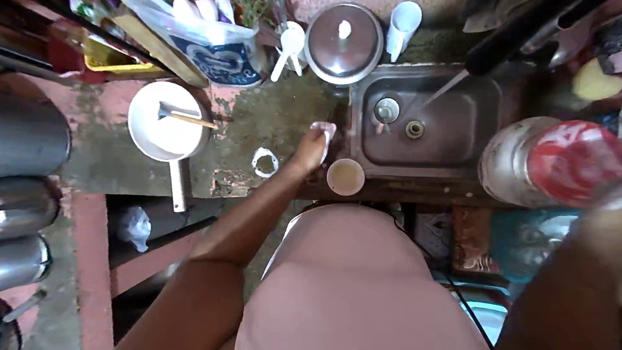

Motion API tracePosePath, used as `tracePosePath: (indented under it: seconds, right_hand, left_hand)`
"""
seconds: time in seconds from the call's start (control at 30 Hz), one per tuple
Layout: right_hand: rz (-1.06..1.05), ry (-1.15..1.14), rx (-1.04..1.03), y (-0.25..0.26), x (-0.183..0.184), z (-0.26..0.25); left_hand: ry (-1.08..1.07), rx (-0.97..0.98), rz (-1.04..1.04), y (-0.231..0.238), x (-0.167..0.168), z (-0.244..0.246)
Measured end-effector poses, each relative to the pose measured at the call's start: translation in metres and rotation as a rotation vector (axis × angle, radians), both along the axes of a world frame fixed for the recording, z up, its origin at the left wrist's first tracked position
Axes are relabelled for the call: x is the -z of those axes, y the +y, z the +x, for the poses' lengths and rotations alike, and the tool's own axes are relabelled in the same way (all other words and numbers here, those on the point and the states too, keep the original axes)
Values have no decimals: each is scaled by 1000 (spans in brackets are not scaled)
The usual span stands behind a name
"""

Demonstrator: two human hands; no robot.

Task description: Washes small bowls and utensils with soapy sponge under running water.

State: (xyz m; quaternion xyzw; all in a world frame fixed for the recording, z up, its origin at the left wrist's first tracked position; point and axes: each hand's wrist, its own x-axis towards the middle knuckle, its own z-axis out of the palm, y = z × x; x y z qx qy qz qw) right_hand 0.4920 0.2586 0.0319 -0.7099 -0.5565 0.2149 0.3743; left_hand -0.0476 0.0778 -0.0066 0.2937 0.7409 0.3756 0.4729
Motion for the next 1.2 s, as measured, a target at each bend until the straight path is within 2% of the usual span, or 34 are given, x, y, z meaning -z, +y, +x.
tracePosePath:
  seconds: [0.07, 0.13, 0.23, 0.33, 0.37, 0.47, 0.53, 0.7, 0.83, 0.93, 1.0, 1.1, 1.2]
  right_hand:
    - [-89, 289, -1, -15, -13, -53]
    - [-199, 456, 24, -34, -23, -102]
    - [-250, 462, -80, -63, -13, -139]
    - [-262, 276, -369, -90, -2, -151]
    - [-290, 179, -412, -99, -1, -153]
    - [-380, -111, -483, -119, 6, -151]
    - [-454, -226, -498, -129, 7, -151]
    - [-480, -233, -551, -145, 8, -150]
    - [-540, -161, -482, -147, 7, -149]
    - [-548, -69, -429, -134, 14, -145]
    - [-515, 82, -389, -124, 19, -149]
    - [-461, 367, -371, -105, 31, -152]
    - [-484, 468, -363, -85, 38, -153]
  left_hand:
    - [101, -116, 46, 7, 11, -30]
    - [207, -264, 37, 20, 25, -65]
    - [268, -464, 6, 39, 35, -114]
    - [282, -550, 1, 57, 34, -153]
    - [281, -531, -11, 63, 34, -163]
    - [244, -306, -136, 75, 36, -190]
    - [169, -228, -199, 85, 39, -201]
    - [129, -182, -209, 103, 46, -206]
    - [201, -212, -110, 83, 45, -183]
    - [233, -289, 5, 45, 40, -137]
    - [210, -294, 120, 18, 45, -97]
    - [151, -85, 144, -4, 48, -30]
    - [161, 287, -57, 21, 35, 31]
